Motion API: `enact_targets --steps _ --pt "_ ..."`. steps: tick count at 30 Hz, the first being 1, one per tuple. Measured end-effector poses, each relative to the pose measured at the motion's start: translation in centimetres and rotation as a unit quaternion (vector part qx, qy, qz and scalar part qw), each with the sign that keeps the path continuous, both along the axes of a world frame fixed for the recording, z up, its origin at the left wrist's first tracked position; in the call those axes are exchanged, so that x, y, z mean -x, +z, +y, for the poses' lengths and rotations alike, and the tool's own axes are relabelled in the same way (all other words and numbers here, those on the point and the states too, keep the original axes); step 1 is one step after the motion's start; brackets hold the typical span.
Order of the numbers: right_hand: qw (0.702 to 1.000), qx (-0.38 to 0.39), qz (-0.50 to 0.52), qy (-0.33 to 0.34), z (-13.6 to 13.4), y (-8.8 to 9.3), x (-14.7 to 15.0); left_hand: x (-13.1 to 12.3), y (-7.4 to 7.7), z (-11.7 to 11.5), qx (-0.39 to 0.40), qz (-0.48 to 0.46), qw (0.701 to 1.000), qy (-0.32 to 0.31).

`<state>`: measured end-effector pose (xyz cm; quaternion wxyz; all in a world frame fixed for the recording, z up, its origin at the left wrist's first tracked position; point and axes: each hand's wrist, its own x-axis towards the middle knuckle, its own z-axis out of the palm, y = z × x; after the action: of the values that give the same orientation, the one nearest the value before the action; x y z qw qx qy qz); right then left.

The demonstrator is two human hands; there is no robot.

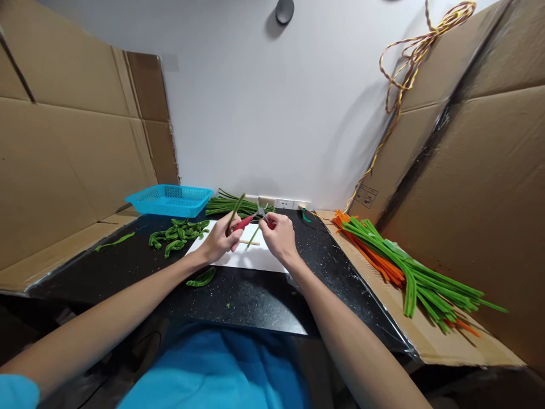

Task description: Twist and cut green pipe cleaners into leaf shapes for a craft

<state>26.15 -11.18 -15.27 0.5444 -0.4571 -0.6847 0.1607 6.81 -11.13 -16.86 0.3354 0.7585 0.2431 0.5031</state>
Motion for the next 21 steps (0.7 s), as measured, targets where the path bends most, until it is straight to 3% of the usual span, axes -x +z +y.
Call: enact_targets --steps 4,7,11,15,18,21 --pt "1.000 0.013 0.014 0.010 -0.3 -0.3 0.6 -1.0 -0.2 -0.8 0.019 0.067 0.997 -0.018" --pt "0.990 0.049 0.091 0.094 -0.2 -0.2 0.8 -1.2 -0.4 -0.6 0.062 0.051 0.995 -0.057" --pt "0.948 0.102 0.192 0.232 -0.4 0.4 0.8 -1.1 -0.4 0.2 0.105 0.001 0.987 -0.123" --pt "0.933 0.139 0.210 0.258 -1.0 0.7 1.1 -1.3 0.1 0.2 0.140 -0.038 0.979 -0.144" --pt "0.930 0.126 0.223 0.262 -1.2 0.4 1.4 -1.3 0.4 0.0 0.159 -0.054 0.978 -0.125" --pt "0.942 0.109 0.206 0.240 -1.2 -0.1 1.9 -0.8 0.4 0.0 0.133 -0.009 0.990 -0.055"
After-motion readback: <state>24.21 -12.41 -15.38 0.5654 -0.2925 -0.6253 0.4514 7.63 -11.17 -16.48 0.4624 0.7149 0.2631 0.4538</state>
